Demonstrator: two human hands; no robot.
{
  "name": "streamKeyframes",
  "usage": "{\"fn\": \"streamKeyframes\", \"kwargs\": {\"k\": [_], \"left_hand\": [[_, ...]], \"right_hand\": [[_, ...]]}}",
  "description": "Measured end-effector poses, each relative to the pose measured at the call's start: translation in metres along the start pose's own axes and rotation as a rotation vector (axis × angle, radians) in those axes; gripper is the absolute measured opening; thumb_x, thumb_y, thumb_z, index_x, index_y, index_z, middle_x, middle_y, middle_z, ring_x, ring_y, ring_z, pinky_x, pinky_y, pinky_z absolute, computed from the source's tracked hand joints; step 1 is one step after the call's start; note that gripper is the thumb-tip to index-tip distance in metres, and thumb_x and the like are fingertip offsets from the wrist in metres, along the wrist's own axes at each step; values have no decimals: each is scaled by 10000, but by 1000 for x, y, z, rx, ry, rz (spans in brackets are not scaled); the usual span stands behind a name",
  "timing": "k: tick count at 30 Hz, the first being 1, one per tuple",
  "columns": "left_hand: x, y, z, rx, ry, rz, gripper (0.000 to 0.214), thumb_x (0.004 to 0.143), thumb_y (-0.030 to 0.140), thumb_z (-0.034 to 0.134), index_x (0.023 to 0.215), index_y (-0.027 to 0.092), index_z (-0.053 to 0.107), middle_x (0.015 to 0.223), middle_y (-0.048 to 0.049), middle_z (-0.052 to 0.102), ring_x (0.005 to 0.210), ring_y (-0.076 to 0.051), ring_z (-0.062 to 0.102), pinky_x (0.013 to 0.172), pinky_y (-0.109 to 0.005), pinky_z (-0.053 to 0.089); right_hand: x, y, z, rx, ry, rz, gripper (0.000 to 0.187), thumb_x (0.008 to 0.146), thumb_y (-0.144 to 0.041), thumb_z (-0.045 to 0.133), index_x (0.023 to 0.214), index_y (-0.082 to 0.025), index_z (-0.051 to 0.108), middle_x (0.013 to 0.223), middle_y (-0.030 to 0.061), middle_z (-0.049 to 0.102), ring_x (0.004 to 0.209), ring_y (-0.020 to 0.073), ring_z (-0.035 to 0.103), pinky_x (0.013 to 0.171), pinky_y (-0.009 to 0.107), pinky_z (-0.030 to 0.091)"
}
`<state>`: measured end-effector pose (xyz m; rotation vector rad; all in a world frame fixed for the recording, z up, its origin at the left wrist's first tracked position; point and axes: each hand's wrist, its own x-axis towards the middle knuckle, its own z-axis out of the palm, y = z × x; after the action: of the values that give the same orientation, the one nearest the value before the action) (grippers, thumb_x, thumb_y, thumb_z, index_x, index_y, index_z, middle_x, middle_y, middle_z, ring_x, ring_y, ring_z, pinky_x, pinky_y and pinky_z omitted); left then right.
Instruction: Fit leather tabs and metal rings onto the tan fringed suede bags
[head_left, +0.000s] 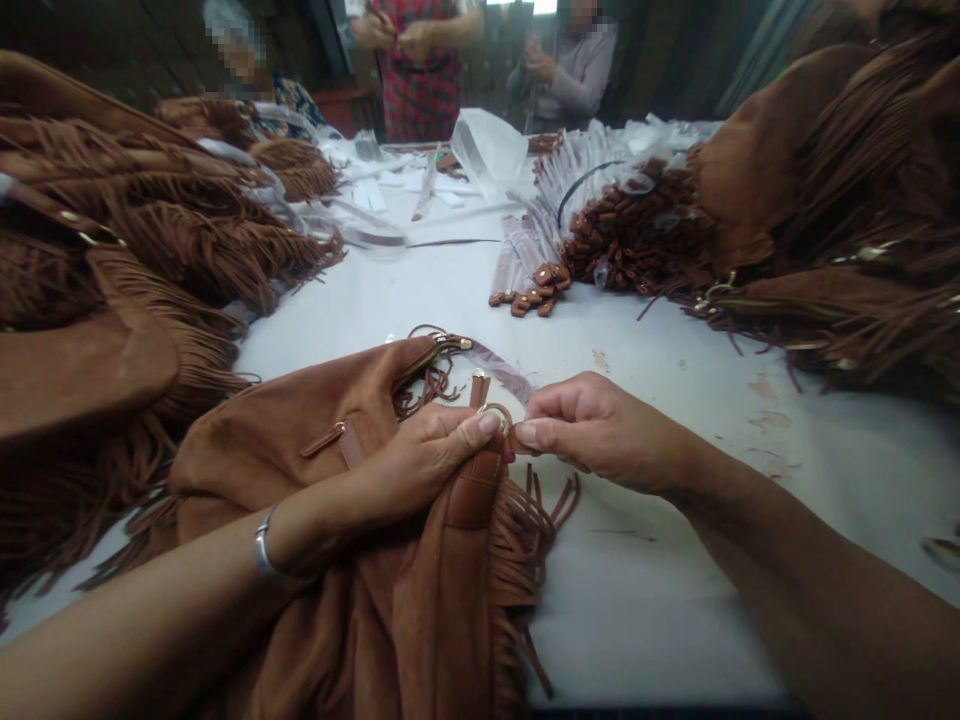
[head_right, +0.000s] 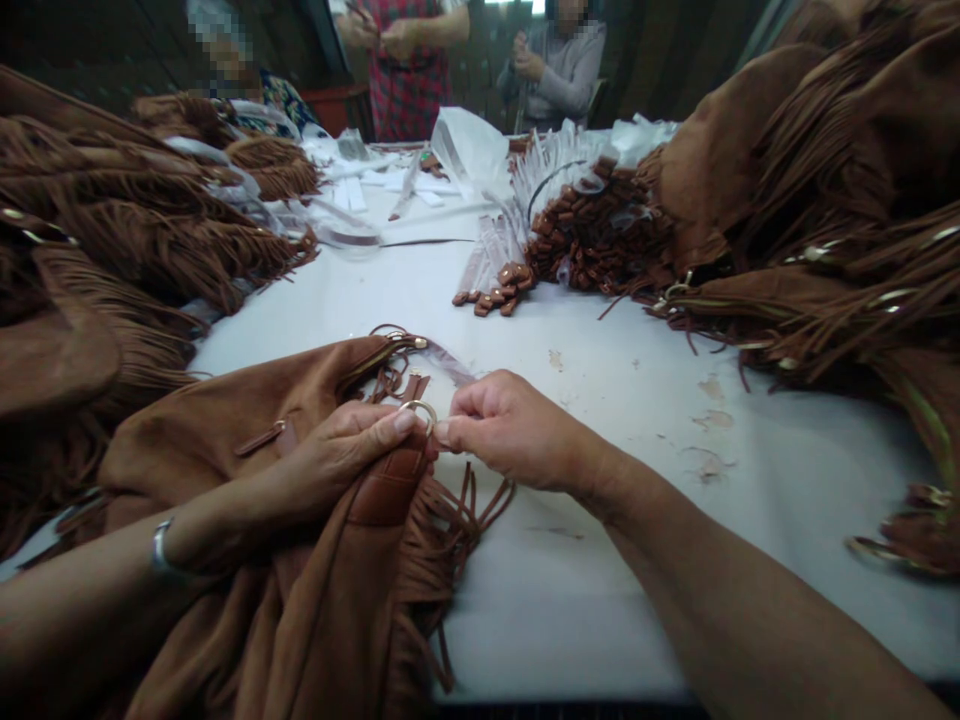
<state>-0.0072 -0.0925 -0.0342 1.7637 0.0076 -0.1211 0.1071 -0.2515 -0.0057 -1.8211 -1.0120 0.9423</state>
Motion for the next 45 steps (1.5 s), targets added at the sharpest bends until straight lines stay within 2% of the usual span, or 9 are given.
{"fn": "streamKeyframes", "kwargs": {"k": [7,13,16,24,28,33,37,42,45], "left_hand": [[0,-3,-2,36,-51,32,420,927,401,326,827,111,612,795,-41,587,755,-145,531,730,-245,422],[-2,0,-3,-52,-80,-1,415,914,415,359,829,99,615,773,-47,585,735,-143,529,692,-235,429],[-1,0,-6,-89,-147,36,399,919,386,350,842,100,616,816,-62,591,800,-164,543,775,-263,428],[-1,2,-11,-34,-215,70,427,931,384,311,851,104,624,841,-72,600,825,-169,551,807,-261,420],[-3,6,-12,-11,-247,59,444,934,394,301,879,100,628,849,-68,599,826,-164,549,809,-252,415],[-5,13,-11,37,-408,53,463,936,410,290,892,107,637,843,-64,622,812,-155,563,797,-232,420],[-2,18,-11,38,-490,-7,485,914,461,326,863,109,655,775,-55,618,727,-140,556,704,-206,436],[3,17,-8,-138,-767,-156,502,868,529,383,859,138,699,792,-73,651,695,-169,562,694,-246,447],[4,14,-6,-170,-789,-198,494,859,524,407,856,134,709,766,-82,654,691,-181,566,698,-263,447]], "right_hand": [[0,-1,-2,-136,-1,0,229,741,-286,526,580,-124,530,516,-43,375,498,72,332,450,209,216],[-1,-3,-5,101,-107,27,223,723,-304,546,606,-114,540,494,-65,351,457,53,285,432,204,202],[-1,-3,-4,222,-160,44,216,734,-299,556,655,-99,563,472,-78,345,425,42,256,409,199,177],[0,1,-1,314,-160,41,245,756,-327,598,667,-102,561,449,-88,344,391,29,218,373,196,121],[-1,0,-1,291,-126,0,274,774,-332,597,624,-109,540,470,-74,367,421,39,280,400,185,204],[-4,-6,-7,140,-238,-264,209,833,-259,544,712,-102,608,746,46,614,675,117,526,602,219,402],[-6,-3,-11,-28,-257,-297,249,847,-290,531,724,-92,619,692,35,600,629,108,508,570,208,388],[-2,7,-9,-75,-479,-316,323,853,-354,521,745,-68,626,613,13,542,570,87,463,528,196,359],[0,11,-8,-32,-523,-296,317,846,-345,531,759,-54,623,614,10,527,573,83,450,519,190,351]]}}
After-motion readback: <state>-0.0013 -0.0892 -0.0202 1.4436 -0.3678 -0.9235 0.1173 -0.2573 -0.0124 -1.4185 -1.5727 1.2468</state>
